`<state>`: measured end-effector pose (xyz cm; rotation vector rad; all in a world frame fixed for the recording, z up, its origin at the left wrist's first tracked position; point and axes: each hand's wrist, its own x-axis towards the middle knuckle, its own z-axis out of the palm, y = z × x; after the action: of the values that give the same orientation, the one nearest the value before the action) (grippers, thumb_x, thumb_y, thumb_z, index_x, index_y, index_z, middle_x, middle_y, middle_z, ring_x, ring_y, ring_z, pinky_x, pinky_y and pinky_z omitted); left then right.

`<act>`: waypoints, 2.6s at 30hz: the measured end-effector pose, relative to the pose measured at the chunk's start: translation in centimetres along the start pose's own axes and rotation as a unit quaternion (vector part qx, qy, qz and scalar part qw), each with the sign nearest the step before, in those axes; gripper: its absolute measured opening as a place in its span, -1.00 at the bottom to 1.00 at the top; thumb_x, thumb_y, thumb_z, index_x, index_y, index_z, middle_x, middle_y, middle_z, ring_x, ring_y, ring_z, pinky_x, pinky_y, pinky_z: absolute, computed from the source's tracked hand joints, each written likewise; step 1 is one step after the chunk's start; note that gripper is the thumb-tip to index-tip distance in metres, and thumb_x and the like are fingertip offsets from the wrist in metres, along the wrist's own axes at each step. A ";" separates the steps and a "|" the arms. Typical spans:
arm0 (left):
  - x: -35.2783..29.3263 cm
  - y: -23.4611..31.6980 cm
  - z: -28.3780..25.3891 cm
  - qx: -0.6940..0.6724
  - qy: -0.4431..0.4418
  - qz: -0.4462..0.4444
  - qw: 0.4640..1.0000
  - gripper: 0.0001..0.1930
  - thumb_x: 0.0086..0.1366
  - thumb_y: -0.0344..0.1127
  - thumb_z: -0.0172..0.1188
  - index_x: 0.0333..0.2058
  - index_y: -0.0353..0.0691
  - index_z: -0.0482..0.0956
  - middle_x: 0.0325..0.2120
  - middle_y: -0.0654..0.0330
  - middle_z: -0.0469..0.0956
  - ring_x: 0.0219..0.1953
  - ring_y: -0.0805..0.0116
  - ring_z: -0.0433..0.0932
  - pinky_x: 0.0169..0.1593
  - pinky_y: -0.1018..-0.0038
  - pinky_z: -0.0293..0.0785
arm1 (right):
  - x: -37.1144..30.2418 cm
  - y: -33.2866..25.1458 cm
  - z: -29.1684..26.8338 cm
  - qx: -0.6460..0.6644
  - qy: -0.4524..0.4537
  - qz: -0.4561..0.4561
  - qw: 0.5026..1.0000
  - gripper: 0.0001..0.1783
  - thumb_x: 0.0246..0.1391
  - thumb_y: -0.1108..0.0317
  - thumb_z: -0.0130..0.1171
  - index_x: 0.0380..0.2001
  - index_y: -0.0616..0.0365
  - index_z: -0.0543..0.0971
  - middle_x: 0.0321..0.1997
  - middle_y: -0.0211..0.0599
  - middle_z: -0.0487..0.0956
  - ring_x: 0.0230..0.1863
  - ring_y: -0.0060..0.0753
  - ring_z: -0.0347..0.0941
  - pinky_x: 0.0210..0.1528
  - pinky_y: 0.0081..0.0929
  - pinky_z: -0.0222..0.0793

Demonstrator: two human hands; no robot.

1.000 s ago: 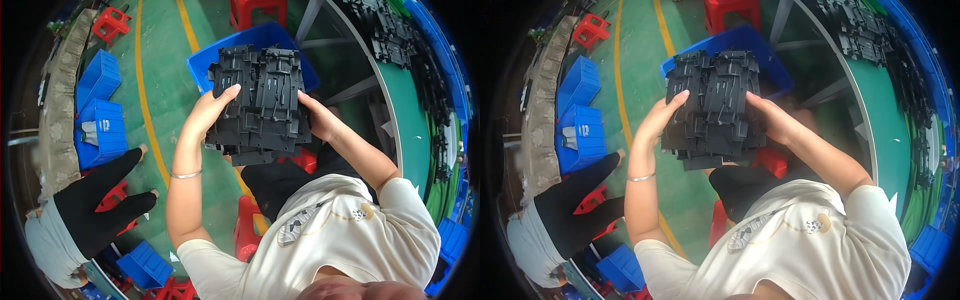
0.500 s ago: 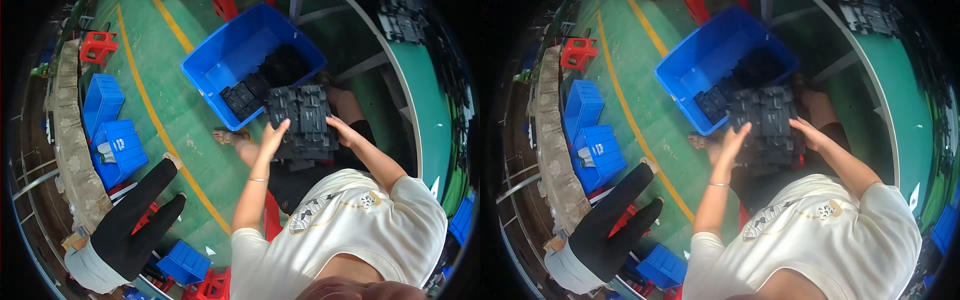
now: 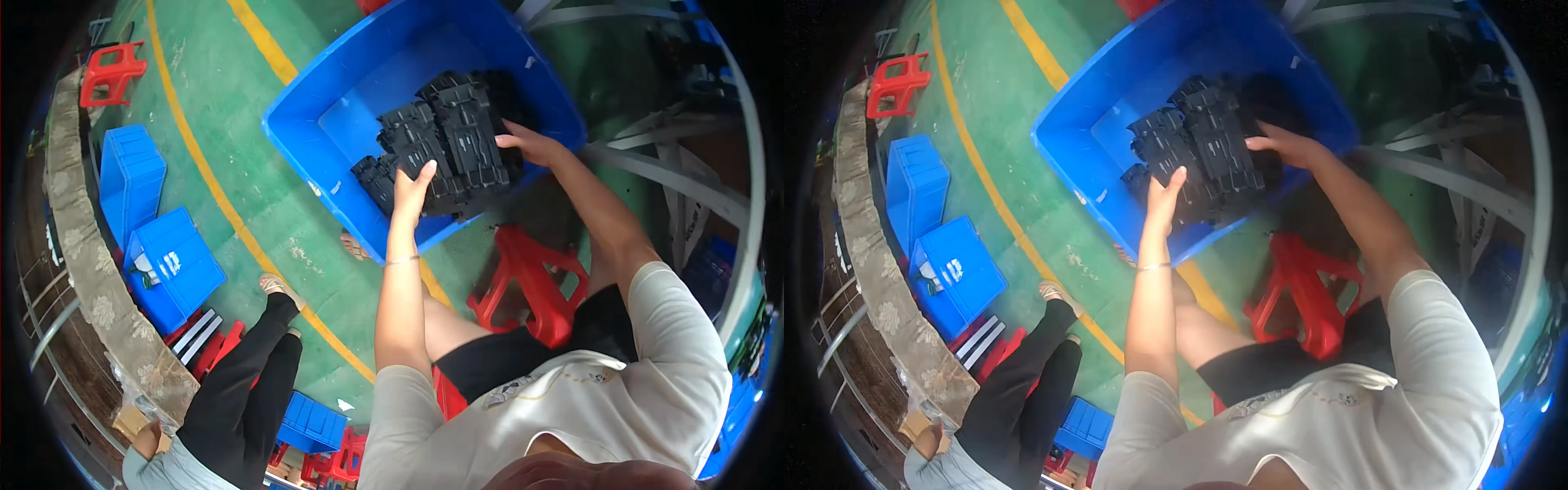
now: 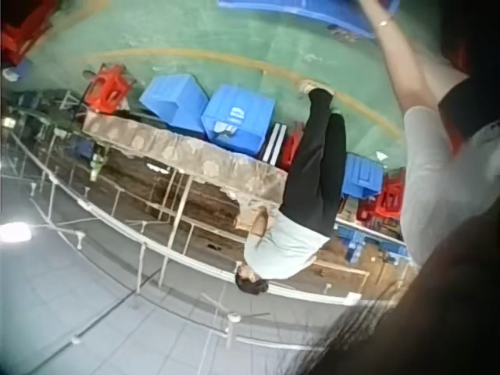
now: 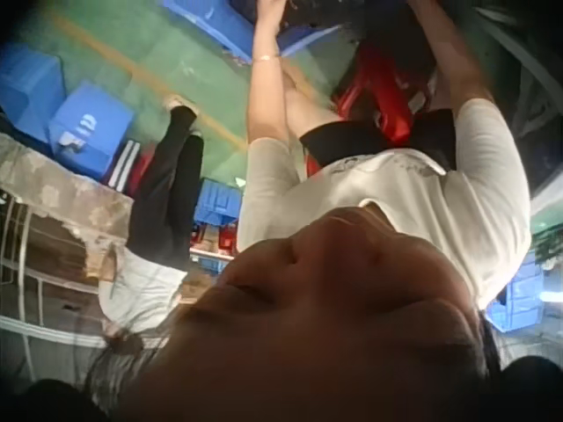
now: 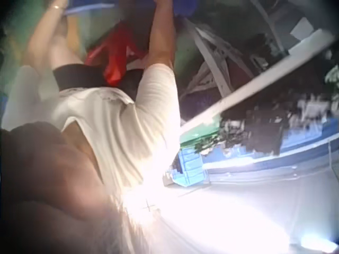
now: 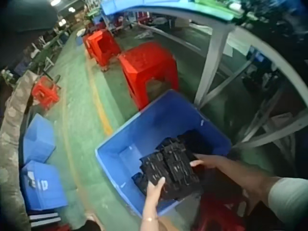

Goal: Picking up toy car chassis from a table and placing them into a blue plastic bin.

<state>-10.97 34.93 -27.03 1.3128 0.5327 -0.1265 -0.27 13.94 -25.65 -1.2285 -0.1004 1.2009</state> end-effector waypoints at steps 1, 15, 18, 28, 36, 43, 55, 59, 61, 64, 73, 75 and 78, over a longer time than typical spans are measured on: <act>1.4 -1.0 -0.5 -0.008 0.002 -0.003 1.000 -0.49 -0.06 -0.14 0.16 -0.17 -0.30 0.26 -0.25 0.18 0.35 -0.21 0.41 0.30 -0.12 0.52 0.20 | 1.8 0.6 -0.9 -0.014 0.016 0.021 1.000 -0.19 -0.22 0.11 0.06 0.07 0.14 -0.06 0.08 -0.28 0.09 0.07 -0.39 0.01 0.05 -0.45 -0.06; 8.1 -12.1 -0.6 0.048 0.043 -0.182 0.981 -0.41 -0.15 -0.07 0.21 -0.20 -0.33 0.26 -0.32 0.14 0.38 -0.29 0.38 0.35 -0.22 0.52 0.25 | 9.6 12.2 -11.7 -0.282 0.170 0.112 0.938 -0.52 -0.25 0.24 0.13 -0.20 0.19 0.31 -0.24 -0.28 0.37 -0.26 -0.47 0.27 -0.25 -0.57 0.18; 7.1 -12.0 -1.8 0.074 0.086 -0.212 0.971 -0.43 -0.14 -0.08 0.20 -0.20 -0.34 0.28 -0.35 0.15 0.40 -0.35 0.37 0.37 -0.26 0.51 0.28 | 9.6 9.6 -9.2 -0.418 0.117 0.129 0.892 -0.59 -0.27 0.31 0.14 -0.29 0.24 0.32 -0.33 -0.23 0.38 -0.37 -0.43 0.31 -0.31 -0.53 0.23; 5.7 -14.2 1.8 0.367 0.263 -0.107 0.886 -0.29 -0.05 -0.18 0.10 -0.05 -0.52 -0.02 -0.11 -0.27 0.11 -0.04 -0.08 0.11 0.02 0.30 0.03 | 9.5 9.3 0.2 -0.541 0.371 -0.017 0.755 -0.50 -0.34 0.21 0.16 -0.24 0.14 0.31 -0.19 -0.17 0.28 -0.12 -0.11 0.16 -0.17 -0.23 0.15; 4.9 -13.6 3.4 0.388 0.231 -0.068 0.890 -0.62 -0.11 -0.22 0.16 -0.37 -0.38 0.32 -0.22 -0.14 0.21 -0.14 -0.02 0.19 -0.06 0.29 0.12 | 8.6 9.1 -2.6 -0.558 0.376 -0.054 0.738 -0.47 -0.46 0.33 0.24 -0.30 0.22 0.33 -0.27 -0.16 0.31 -0.19 -0.16 0.23 -0.18 -0.39 0.19; 4.2 -14.4 0.5 0.292 0.167 -0.147 0.930 -0.70 -0.04 -0.15 0.10 -0.48 -0.30 0.38 -0.29 -0.08 0.30 -0.16 0.04 0.22 -0.08 0.36 0.13 | 6.2 8.3 -8.2 -0.206 0.254 0.058 0.943 -0.63 -0.30 0.38 0.15 -0.31 0.21 0.38 -0.34 -0.41 0.39 -0.26 -0.55 0.27 -0.20 -0.64 0.15; 5.9 -15.2 4.6 0.294 0.218 -0.060 0.929 -0.84 0.03 -0.34 0.02 -0.57 -0.29 0.28 -0.71 0.17 0.26 -0.63 0.37 0.18 -0.48 0.46 0.18 | 7.0 8.8 -9.0 -0.057 0.204 0.099 0.972 -0.53 -0.25 0.25 0.16 -0.22 0.20 0.35 -0.20 -0.34 0.36 -0.13 -0.51 0.21 -0.13 -0.63 0.10; 6.7 -13.5 2.5 0.376 0.001 -0.183 0.908 -0.83 -0.06 -0.26 0.05 -0.55 -0.25 0.41 -0.55 -0.05 0.42 -0.42 0.02 0.40 -0.34 0.28 0.30 | 6.3 9.0 -11.0 -0.157 0.267 0.097 0.946 -0.63 -0.23 0.28 0.14 -0.29 0.16 0.36 -0.31 -0.42 0.36 -0.23 -0.58 0.23 -0.18 -0.66 0.10; 8.3 -12.0 0.0 0.273 0.063 -0.204 0.938 -0.88 -0.08 -0.30 0.01 -0.58 -0.21 0.42 -0.66 0.02 0.44 -0.56 0.10 0.44 -0.46 0.28 0.34 | 5.6 8.3 -13.1 -0.170 0.258 0.103 0.945 -0.75 -0.21 0.34 0.10 -0.37 0.13 0.38 -0.41 -0.50 0.37 -0.30 -0.65 0.24 -0.23 -0.70 0.12; 11.6 -8.7 -3.7 0.468 0.211 0.054 0.856 -0.90 -0.03 -0.32 -0.01 -0.52 -0.19 0.37 -0.50 0.07 0.40 -0.41 0.12 0.35 -0.32 0.34 0.27 | 4.5 6.2 -13.4 -0.073 0.140 0.087 0.984 -0.81 -0.18 0.38 0.06 -0.40 0.12 0.38 -0.43 -0.52 0.38 -0.33 -0.67 0.27 -0.24 -0.71 0.15; 14.5 -10.3 -3.8 0.495 0.073 -0.070 0.863 -0.60 0.10 -0.02 -0.19 -0.19 -0.12 0.37 -0.16 0.11 0.30 -0.09 0.16 0.23 -0.05 0.38 0.13 | 3.5 7.3 -14.5 -0.090 0.323 0.121 0.934 -0.76 -0.14 0.36 0.03 -0.32 0.12 0.34 -0.40 -0.51 0.37 -0.30 -0.67 0.25 -0.24 -0.72 0.13; 13.1 -10.7 -3.0 0.482 0.113 0.044 0.868 -0.70 0.09 -0.11 -0.13 -0.34 -0.15 0.45 -0.31 0.15 0.38 -0.24 0.17 0.32 -0.18 0.38 0.23 | 4.2 6.8 -14.0 -0.111 0.331 0.105 0.931 -0.75 -0.13 0.36 0.03 -0.31 0.12 0.34 -0.40 -0.51 0.36 -0.31 -0.66 0.25 -0.24 -0.72 0.13; 11.6 -11.0 -1.1 0.489 0.128 0.110 0.856 -0.80 0.08 -0.23 -0.09 -0.39 -0.14 0.46 -0.37 0.18 0.41 -0.33 0.19 0.34 -0.22 0.39 0.24 | 4.7 7.5 -14.6 -0.156 0.330 0.065 0.929 -0.72 -0.14 0.39 0.03 -0.27 0.14 0.33 -0.38 -0.48 0.37 -0.30 -0.62 0.25 -0.23 -0.70 0.13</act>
<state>-5.40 35.42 -42.05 2.4075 0.5547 -0.0222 6.22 6.72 -39.71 -1.8888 0.3054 0.8417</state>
